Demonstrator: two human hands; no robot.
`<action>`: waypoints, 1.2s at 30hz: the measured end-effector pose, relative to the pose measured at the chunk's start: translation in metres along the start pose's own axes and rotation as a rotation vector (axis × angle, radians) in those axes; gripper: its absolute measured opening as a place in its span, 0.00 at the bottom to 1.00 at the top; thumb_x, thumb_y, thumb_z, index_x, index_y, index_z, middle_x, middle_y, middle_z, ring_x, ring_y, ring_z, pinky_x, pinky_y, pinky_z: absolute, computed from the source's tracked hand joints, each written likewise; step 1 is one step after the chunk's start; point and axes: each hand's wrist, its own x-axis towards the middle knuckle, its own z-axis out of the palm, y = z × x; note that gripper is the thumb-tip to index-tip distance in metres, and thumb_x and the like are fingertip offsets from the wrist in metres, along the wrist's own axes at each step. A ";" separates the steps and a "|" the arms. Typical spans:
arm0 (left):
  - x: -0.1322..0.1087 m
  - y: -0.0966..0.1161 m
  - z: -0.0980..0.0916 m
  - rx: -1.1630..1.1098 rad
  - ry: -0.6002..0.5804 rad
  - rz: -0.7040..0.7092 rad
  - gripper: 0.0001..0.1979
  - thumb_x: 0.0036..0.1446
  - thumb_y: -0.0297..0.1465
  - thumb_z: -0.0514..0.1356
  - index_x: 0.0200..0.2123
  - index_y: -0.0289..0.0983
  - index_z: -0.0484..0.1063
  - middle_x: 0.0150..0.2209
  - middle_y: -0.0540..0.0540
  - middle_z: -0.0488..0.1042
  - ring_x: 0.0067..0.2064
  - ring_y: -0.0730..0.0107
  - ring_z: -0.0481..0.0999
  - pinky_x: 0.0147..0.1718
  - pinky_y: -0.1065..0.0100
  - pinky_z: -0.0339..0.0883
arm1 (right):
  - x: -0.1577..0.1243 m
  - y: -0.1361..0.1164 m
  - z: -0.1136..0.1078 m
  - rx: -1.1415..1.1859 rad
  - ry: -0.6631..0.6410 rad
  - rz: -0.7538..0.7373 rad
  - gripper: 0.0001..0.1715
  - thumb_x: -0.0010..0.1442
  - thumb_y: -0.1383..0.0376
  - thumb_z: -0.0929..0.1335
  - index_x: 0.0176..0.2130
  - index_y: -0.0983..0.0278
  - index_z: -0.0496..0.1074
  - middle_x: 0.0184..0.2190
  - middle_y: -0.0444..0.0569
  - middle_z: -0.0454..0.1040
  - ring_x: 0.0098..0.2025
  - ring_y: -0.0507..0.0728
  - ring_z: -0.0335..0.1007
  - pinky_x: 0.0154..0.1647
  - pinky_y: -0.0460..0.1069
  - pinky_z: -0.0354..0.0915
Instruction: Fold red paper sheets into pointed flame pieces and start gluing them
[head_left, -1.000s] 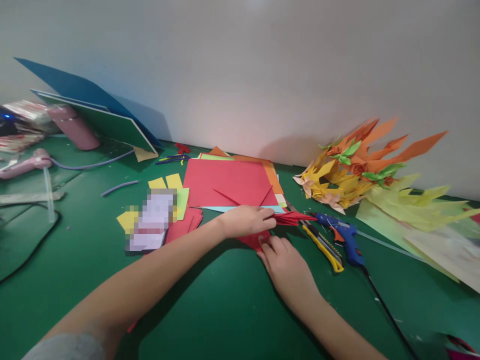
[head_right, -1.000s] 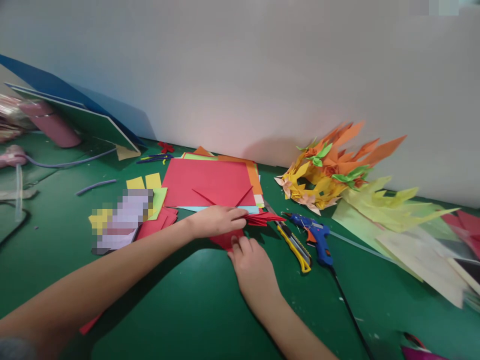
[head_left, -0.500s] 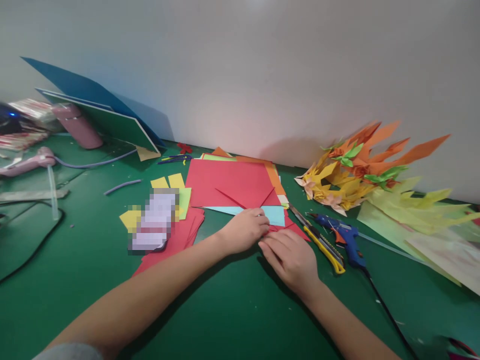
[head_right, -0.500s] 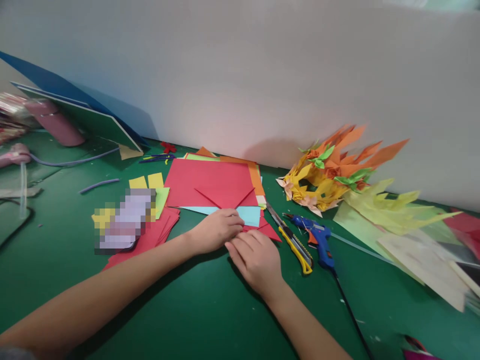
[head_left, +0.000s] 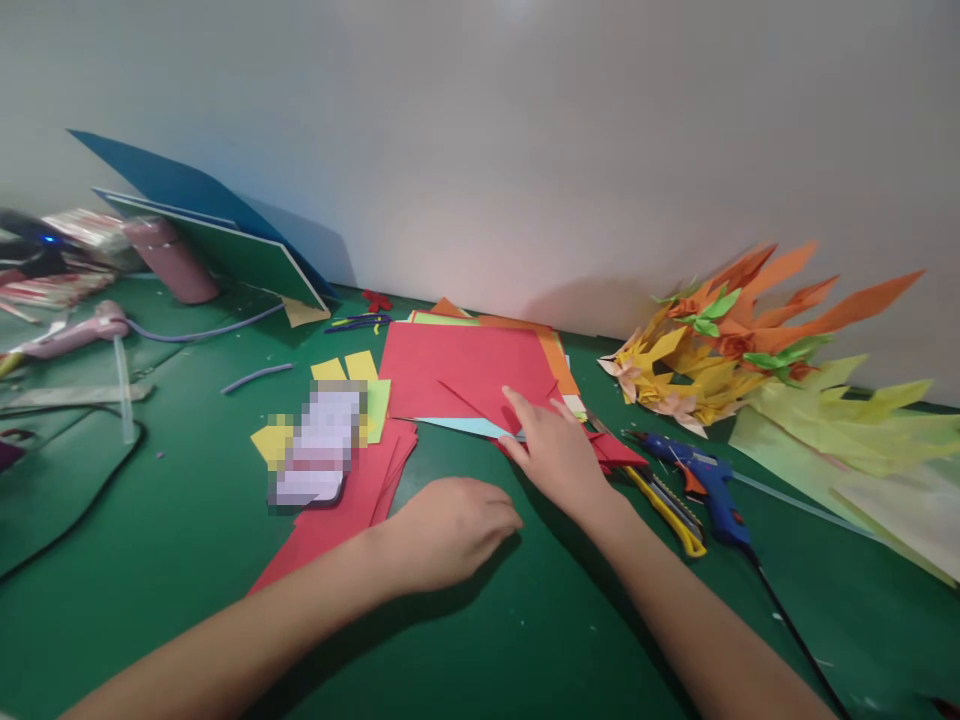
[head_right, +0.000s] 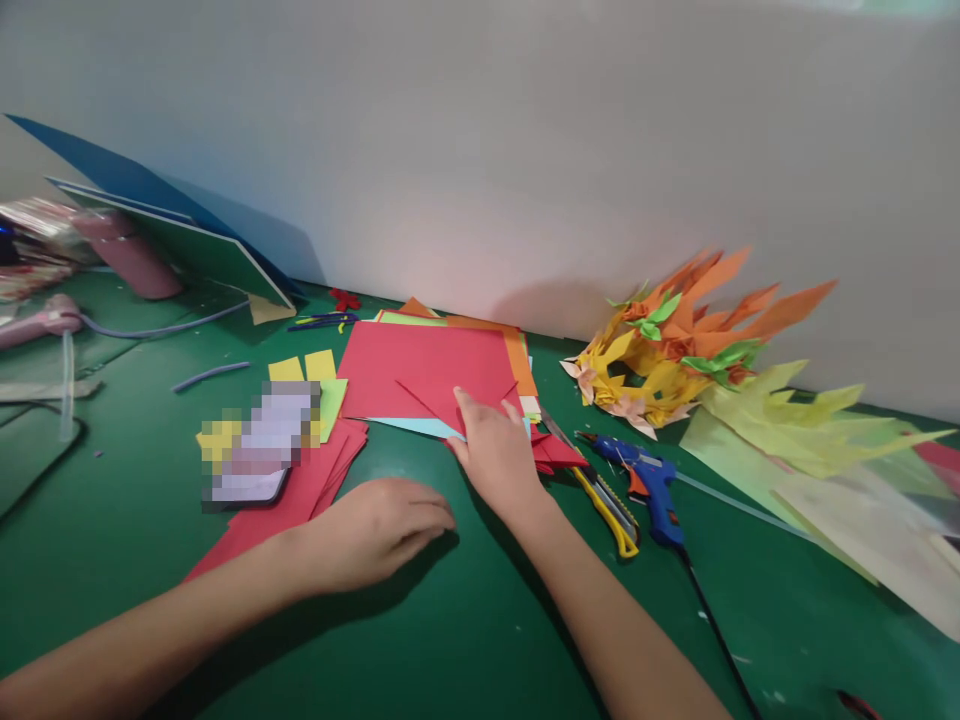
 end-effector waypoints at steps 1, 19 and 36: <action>-0.004 -0.002 -0.001 -0.074 0.039 -0.072 0.13 0.61 0.22 0.51 0.39 0.35 0.75 0.38 0.42 0.79 0.39 0.63 0.78 0.38 0.65 0.71 | -0.001 -0.003 -0.002 -0.018 -0.021 -0.001 0.30 0.61 0.67 0.67 0.60 0.70 0.61 0.42 0.60 0.78 0.44 0.65 0.75 0.54 0.62 0.59; -0.019 -0.010 -0.014 -1.425 0.472 -0.620 0.21 0.53 0.46 0.65 0.41 0.36 0.71 0.45 0.40 0.77 0.50 0.54 0.74 0.46 0.60 0.70 | -0.036 -0.052 -0.023 0.867 0.172 -0.077 0.17 0.58 0.57 0.71 0.22 0.62 0.72 0.20 0.43 0.74 0.23 0.51 0.66 0.26 0.47 0.60; -0.035 -0.015 -0.028 -1.503 0.400 -0.901 0.21 0.46 0.38 0.71 0.41 0.34 0.75 0.37 0.40 0.81 0.38 0.56 0.81 0.41 0.59 0.73 | -0.047 -0.043 -0.007 1.739 0.037 0.694 0.31 0.43 0.43 0.74 0.24 0.62 0.59 0.10 0.31 0.59 0.09 0.42 0.50 0.10 0.38 0.46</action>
